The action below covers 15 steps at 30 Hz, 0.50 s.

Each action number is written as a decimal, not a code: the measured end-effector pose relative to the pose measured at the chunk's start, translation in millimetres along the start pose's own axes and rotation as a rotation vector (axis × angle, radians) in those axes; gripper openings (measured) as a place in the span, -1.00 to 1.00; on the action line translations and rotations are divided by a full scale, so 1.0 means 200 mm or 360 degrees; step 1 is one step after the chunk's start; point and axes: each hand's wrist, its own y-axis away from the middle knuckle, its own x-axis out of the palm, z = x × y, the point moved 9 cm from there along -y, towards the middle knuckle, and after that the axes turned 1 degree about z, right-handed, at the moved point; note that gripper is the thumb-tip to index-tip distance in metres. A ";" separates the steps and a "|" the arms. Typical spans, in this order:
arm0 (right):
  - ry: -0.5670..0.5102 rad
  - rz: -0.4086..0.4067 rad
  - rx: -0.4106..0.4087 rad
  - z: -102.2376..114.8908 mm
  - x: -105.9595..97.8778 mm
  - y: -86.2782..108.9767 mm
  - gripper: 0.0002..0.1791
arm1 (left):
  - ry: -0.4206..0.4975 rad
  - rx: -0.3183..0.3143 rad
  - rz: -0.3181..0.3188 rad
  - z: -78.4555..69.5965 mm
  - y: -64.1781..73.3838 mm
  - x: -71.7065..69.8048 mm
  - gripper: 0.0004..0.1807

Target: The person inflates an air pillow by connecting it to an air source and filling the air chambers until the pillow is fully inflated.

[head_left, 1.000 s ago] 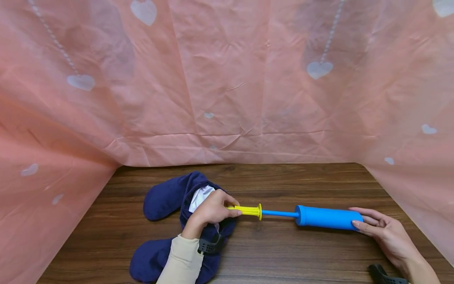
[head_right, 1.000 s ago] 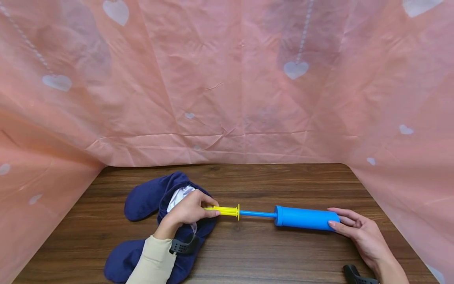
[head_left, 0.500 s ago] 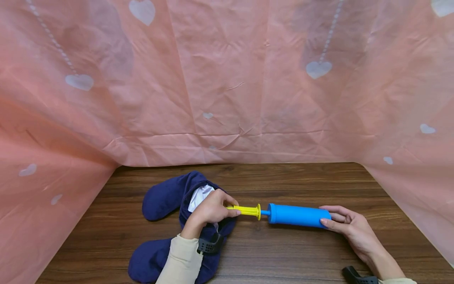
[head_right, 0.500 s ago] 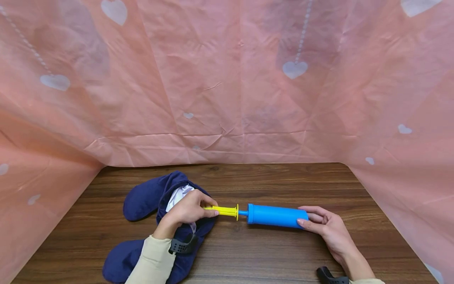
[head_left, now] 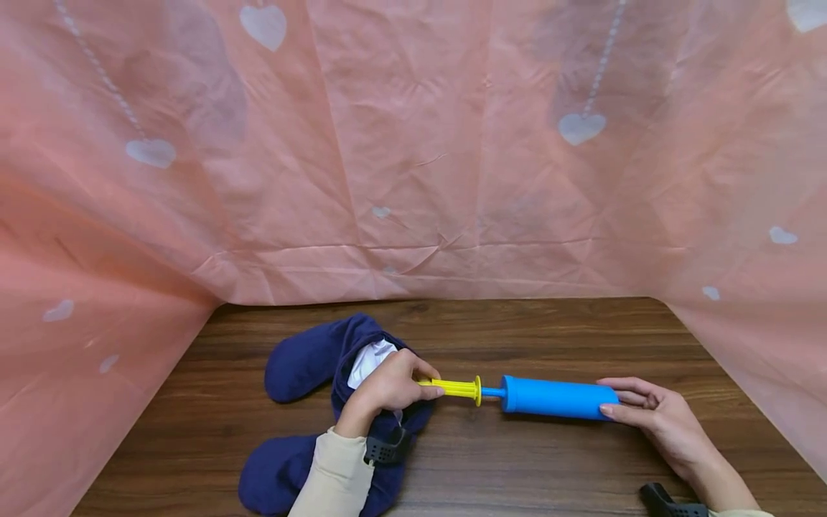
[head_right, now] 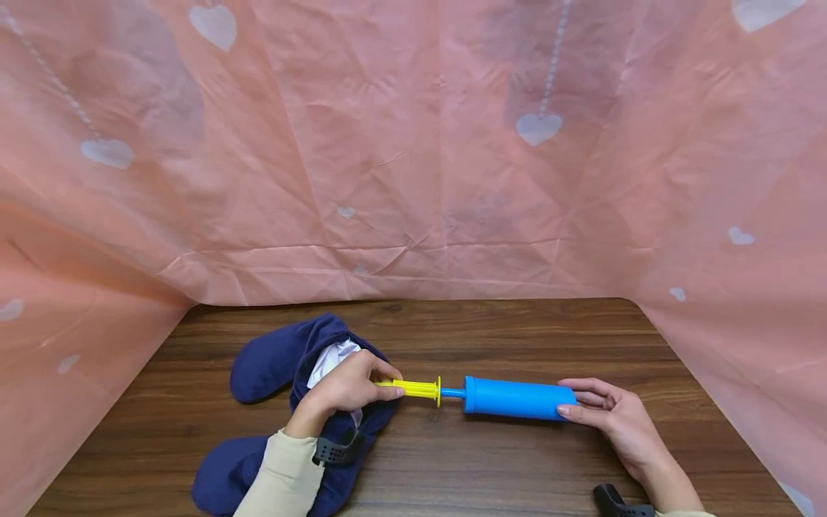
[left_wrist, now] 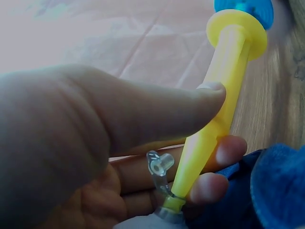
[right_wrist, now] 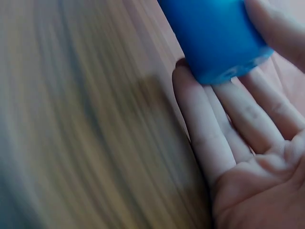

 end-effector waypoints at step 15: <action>-0.0119 -0.0051 -0.0038 -0.16 -0.43 0.13 -0.54 | 0.0018 0.0022 0.0009 0.00 0.00 0.00 -0.90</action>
